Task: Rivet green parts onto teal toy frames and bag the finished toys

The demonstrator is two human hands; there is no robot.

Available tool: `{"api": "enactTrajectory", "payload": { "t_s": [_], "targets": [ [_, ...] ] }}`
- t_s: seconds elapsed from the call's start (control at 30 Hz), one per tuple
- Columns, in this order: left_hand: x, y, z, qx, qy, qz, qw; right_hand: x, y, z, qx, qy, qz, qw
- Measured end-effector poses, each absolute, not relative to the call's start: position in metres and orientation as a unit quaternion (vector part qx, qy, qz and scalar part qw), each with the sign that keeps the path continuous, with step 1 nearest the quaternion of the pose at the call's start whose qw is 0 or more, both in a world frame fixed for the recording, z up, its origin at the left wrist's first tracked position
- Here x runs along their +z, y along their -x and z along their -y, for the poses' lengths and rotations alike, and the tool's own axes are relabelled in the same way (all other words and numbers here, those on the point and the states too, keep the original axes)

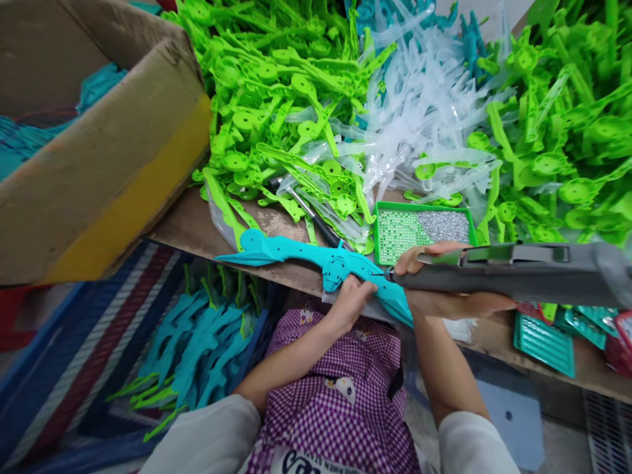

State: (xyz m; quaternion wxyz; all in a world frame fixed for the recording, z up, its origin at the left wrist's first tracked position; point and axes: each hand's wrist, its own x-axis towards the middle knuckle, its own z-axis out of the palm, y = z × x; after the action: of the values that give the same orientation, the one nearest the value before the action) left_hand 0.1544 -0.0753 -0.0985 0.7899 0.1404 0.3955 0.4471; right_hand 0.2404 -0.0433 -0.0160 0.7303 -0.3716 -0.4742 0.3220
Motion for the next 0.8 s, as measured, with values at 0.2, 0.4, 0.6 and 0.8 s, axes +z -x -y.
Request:
{"api": "enactTrajectory", "payload": {
  "t_s": [0.2, 0.4, 0.6, 0.8],
  "targets": [
    [-0.097, -0.155, 0.076, 0.438, -0.146, -0.402, 0.791, -0.025, -0.262, 0.017, 0.178, 0.4, 0.411, 0.8],
    [-0.092, -0.155, 0.075, 0.454, -0.142, -0.4, 0.783, -0.033, -0.268, 0.001, 0.339, 0.472, 0.369, 0.725],
    [-0.093, -0.155, 0.075, 0.443, -0.144, -0.401, 0.789, -0.036, -0.266, 0.006, 0.314, 0.47, 0.395, 0.724],
    [-0.095, -0.157, 0.075, 0.444, -0.129, -0.411, 0.785, -0.049, -0.266, 0.011, 0.326, 0.467, 0.378, 0.73]
  ]
}}
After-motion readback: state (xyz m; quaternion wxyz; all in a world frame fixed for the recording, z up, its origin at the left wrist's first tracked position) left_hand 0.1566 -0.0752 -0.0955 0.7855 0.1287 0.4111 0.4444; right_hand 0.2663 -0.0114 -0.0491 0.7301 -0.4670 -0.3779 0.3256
